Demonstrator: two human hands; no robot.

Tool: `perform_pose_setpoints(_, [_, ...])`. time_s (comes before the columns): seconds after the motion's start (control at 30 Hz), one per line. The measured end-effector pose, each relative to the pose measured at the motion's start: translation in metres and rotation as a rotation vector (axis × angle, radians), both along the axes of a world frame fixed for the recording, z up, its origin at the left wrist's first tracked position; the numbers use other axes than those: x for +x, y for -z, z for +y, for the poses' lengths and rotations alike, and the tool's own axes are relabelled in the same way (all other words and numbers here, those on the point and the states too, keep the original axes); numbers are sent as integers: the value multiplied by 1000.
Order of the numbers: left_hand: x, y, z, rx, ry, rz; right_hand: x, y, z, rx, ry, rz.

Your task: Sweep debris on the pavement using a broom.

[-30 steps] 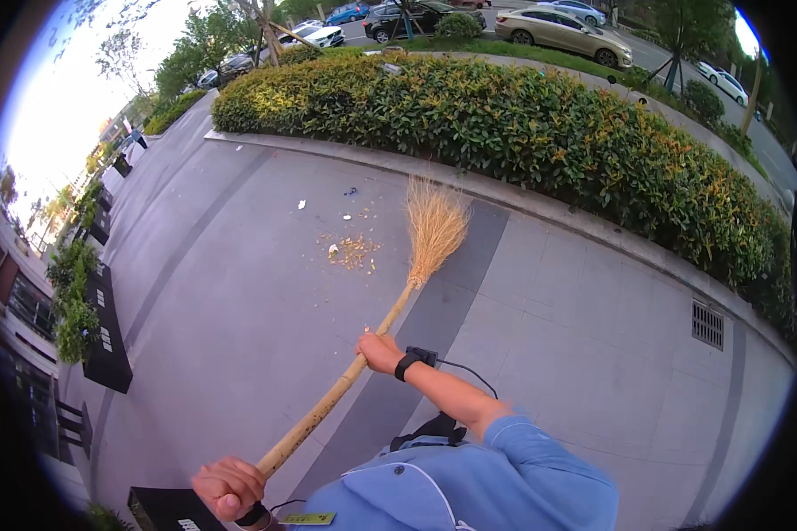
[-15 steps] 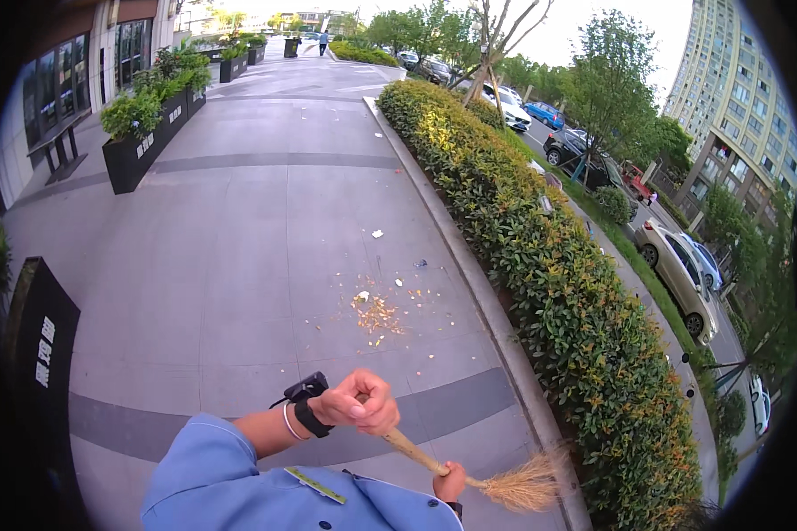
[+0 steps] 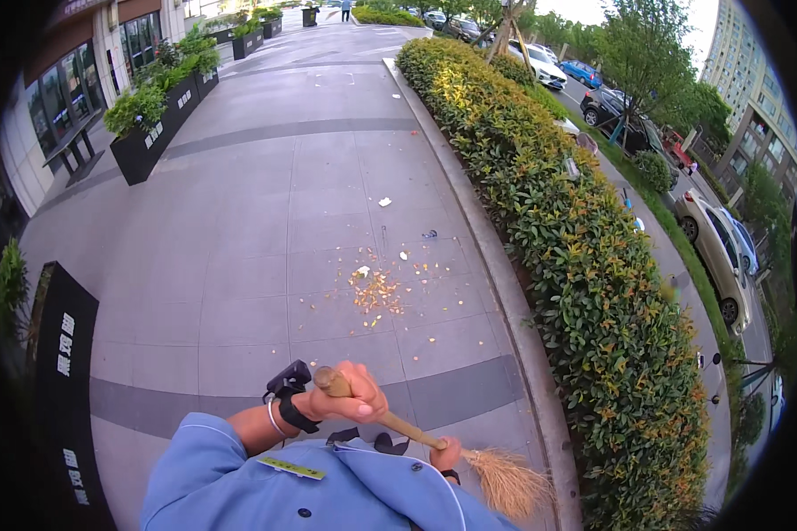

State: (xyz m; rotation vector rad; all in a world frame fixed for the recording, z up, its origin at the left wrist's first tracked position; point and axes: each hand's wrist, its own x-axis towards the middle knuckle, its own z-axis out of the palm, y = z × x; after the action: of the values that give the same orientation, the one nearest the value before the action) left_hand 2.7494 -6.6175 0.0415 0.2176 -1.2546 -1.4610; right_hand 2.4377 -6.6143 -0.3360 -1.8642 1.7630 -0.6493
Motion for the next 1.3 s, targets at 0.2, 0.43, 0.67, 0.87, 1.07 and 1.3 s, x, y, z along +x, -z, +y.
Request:
perform_pose_setpoints(0.2, [39,-56,8,-100,-371,-49,130,-46,-123,-181,-327,-189])
perform_pose_setpoints(0.43, [66,-91,-9,-209,-641,-294,286,-83,-240,-119,-717,-226])
perform_pose_setpoints(0.67, [171,-132,-31,-547,-514,-235,391,-180,-293,-207,-781,-233])
perform_pose_setpoints(0.87, [295,-162,-71,-738,-68,14,432,-215,-296,-265,-767,-271])
perform_pose_setpoints(1.07, [299,-67,-163,-183,-476,-43,412,-68,-337,115,-753,-44])
perform_pose_setpoints(1.3, [287,-65,-172,-144,-947,-136,473,-66,-401,155,-897,56])
